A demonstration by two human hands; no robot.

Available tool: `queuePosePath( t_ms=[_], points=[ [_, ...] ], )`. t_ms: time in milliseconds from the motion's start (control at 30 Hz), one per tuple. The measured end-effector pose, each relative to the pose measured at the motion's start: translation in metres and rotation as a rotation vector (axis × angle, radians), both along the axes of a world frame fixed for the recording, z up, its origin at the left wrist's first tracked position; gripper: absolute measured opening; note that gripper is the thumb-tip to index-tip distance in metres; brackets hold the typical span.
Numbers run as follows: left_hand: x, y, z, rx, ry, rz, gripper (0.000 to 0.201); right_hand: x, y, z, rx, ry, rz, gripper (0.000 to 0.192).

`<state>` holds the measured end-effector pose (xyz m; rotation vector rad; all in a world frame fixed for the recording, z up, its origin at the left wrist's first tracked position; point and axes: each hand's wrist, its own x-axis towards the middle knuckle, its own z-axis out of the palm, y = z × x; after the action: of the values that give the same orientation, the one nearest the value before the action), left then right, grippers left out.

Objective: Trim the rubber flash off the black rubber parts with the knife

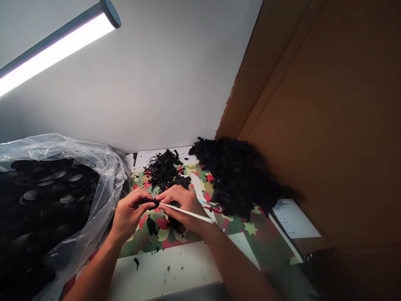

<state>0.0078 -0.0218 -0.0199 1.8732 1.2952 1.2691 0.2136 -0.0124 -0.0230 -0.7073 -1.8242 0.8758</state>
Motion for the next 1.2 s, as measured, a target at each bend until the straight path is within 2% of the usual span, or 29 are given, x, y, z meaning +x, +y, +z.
queuePosePath(
  t_ms=[267, 400, 533, 600, 667, 733, 833, 900, 1000, 1200],
  points=[
    [0.0, 0.0, 0.001, 0.017, 0.049, -0.012, 0.016, 0.005, 0.004, 0.001, 0.014, -0.061, 0.033, 0.011],
    [0.0, 0.001, 0.0, 0.022, 0.061, 0.004, 0.017, 0.001, 0.002, -0.003, 0.135, -0.142, 0.006, 0.015],
    [0.001, 0.002, -0.003, -0.006, 0.023, 0.029, 0.019, -0.013, 0.0, -0.013, 0.342, -0.247, -0.134, 0.022],
    [0.002, 0.001, -0.003, -0.046, -0.013, 0.008, 0.018, -0.016, 0.002, -0.016, 0.375, -0.246, -0.248, 0.025],
    [0.004, 0.0, -0.003, -0.087, -0.047, -0.028, 0.016, -0.014, 0.007, -0.016, 0.314, -0.223, -0.353, 0.024],
    [0.005, -0.001, -0.002, -0.126, -0.079, -0.058, 0.016, -0.008, 0.011, -0.012, 0.173, -0.161, -0.396, 0.019],
    [0.004, -0.001, -0.003, -0.168, -0.116, -0.045, 0.017, -0.001, 0.009, -0.004, -0.055, -0.031, -0.291, 0.017],
    [0.002, -0.001, -0.004, -0.169, -0.115, -0.031, 0.018, -0.001, 0.003, 0.0, -0.117, 0.004, -0.173, 0.02],
    [0.0, 0.0, -0.005, -0.142, -0.078, -0.017, 0.017, -0.004, -0.003, 0.001, -0.061, -0.034, -0.064, 0.021],
    [-0.001, 0.001, -0.005, -0.077, 0.032, -0.001, 0.018, -0.006, -0.001, -0.004, 0.074, -0.082, -0.055, 0.023]
  ],
)
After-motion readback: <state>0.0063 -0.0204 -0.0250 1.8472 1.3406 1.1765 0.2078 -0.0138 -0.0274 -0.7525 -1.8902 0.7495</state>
